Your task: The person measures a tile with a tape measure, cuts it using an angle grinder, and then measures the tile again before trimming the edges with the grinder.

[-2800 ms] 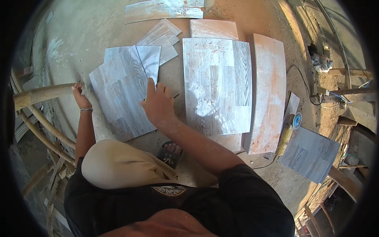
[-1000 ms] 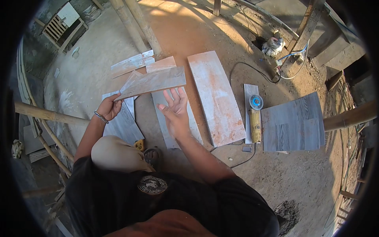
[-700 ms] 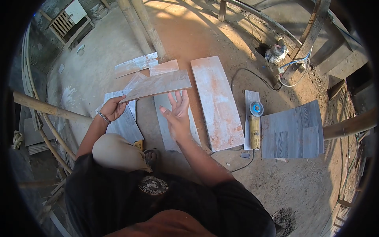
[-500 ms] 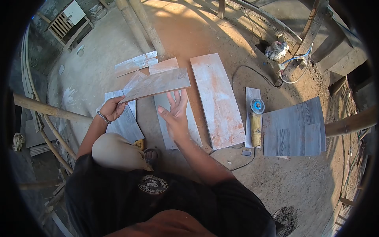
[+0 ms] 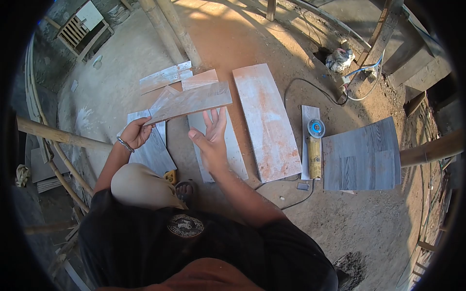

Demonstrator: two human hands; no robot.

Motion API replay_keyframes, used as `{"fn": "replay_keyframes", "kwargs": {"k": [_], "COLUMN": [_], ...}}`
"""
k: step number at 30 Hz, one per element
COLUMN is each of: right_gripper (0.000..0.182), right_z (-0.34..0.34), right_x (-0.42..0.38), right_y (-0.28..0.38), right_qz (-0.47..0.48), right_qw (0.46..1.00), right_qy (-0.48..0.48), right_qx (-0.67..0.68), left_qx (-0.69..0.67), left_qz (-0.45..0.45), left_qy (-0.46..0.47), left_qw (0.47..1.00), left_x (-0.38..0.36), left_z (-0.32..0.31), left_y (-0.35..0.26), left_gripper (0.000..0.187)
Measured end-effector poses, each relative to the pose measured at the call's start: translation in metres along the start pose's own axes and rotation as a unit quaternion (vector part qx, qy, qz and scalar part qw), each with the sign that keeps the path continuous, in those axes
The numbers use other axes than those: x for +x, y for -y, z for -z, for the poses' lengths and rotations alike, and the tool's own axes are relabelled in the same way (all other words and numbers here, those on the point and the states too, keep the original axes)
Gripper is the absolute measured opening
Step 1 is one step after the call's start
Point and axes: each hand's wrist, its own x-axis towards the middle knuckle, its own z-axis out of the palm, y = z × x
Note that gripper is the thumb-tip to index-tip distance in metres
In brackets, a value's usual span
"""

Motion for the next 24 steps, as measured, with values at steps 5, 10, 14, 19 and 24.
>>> {"fn": "replay_keyframes", "kwargs": {"k": [5, 10, 14, 19, 24], "right_gripper": [0.105, 0.098, 0.077, 0.07, 0.077], "right_z": [0.0, 0.001, 0.034, 0.09, 0.153], "right_x": [0.001, -0.006, -0.039, -0.078, -0.094], "right_y": [-0.001, -0.005, -0.028, -0.062, -0.031], "right_qz": [0.004, 0.003, -0.088, -0.242, -0.144], "right_qw": [1.0, 0.999, 0.982, 0.931, 0.807], "right_qy": [-0.002, -0.041, -0.165, -0.26, -0.199], "right_qx": [-0.002, 0.007, -0.02, -0.084, -0.538], "left_qx": [-0.006, 0.033, 0.165, 0.199, 0.213], "left_qz": [0.0, 0.012, 0.116, 0.236, 0.241], "left_qy": [-0.003, 0.005, 0.015, 0.047, 0.008], "left_qw": [1.0, 0.999, 0.979, 0.95, 0.947], "left_x": [0.0, 0.003, 0.012, 0.059, 0.08], "left_z": [-0.002, 0.007, 0.026, 0.083, 0.085], "left_y": [0.0, 0.004, 0.04, 0.131, 0.177], "left_gripper": [0.023, 0.02, 0.024, 0.037, 0.044]}}
